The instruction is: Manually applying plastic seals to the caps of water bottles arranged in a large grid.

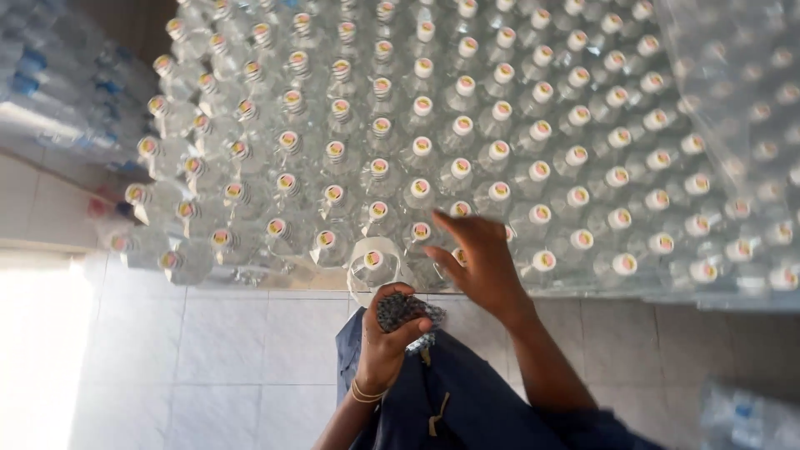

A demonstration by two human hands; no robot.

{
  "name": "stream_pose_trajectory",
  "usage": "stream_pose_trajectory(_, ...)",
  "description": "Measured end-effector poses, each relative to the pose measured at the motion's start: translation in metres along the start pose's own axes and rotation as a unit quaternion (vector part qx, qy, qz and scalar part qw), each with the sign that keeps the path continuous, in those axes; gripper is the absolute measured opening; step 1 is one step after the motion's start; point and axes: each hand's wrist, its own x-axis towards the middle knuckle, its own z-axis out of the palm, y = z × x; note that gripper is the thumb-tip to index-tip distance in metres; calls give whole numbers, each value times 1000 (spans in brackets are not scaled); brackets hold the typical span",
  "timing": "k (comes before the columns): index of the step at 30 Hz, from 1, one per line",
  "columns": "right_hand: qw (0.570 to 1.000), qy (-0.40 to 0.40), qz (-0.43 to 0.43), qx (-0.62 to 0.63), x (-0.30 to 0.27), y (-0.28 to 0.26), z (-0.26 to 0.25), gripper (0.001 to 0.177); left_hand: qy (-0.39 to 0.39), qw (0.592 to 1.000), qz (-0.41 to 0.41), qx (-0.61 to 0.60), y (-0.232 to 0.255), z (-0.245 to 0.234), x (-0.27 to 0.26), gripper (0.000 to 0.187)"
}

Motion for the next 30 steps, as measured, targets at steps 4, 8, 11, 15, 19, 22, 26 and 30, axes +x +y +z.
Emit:
stream_pose_trajectory(4, 933, -133, 233, 238, -39, -18, -21, 41, 3, 998, 47, 35, 5, 12, 10, 50)
stream_pose_trajectory(8, 925, -142, 135, 325, -52, -1, -17, 23, -61, 996, 37, 44, 1, 16, 29, 54)
stream_pose_trajectory(11, 922, -104, 141, 347, -58, 6, -15, 14, -81, 997, -2, -17, -2, 14, 39, 64)
stream_pose_trajectory(15, 930, -32, 208, 302, -66, 5, -26, 15, -92, 995, -24, -14, 0, 14, 46, 56)
stream_pose_trajectory(19, 918, 2, 254, 305, -76, 11, -28, 17, -89, 995, -44, -7, 2, 18, 49, 50)
stream_pose_trajectory(22, 916, -2, 262, 303, -69, 2, -26, 23, -74, 996, -41, -24, 4, 23, 49, 62)
stream_pose_trajectory(26, 948, -51, 234, 210, -57, -7, -35, 46, -67, 997, -32, 0, 1, 23, 58, 63)
stream_pose_trajectory(30, 968, -66, 186, 154, -55, -9, -39, 58, -80, 997, 5, -21, 0, 29, 61, 51)
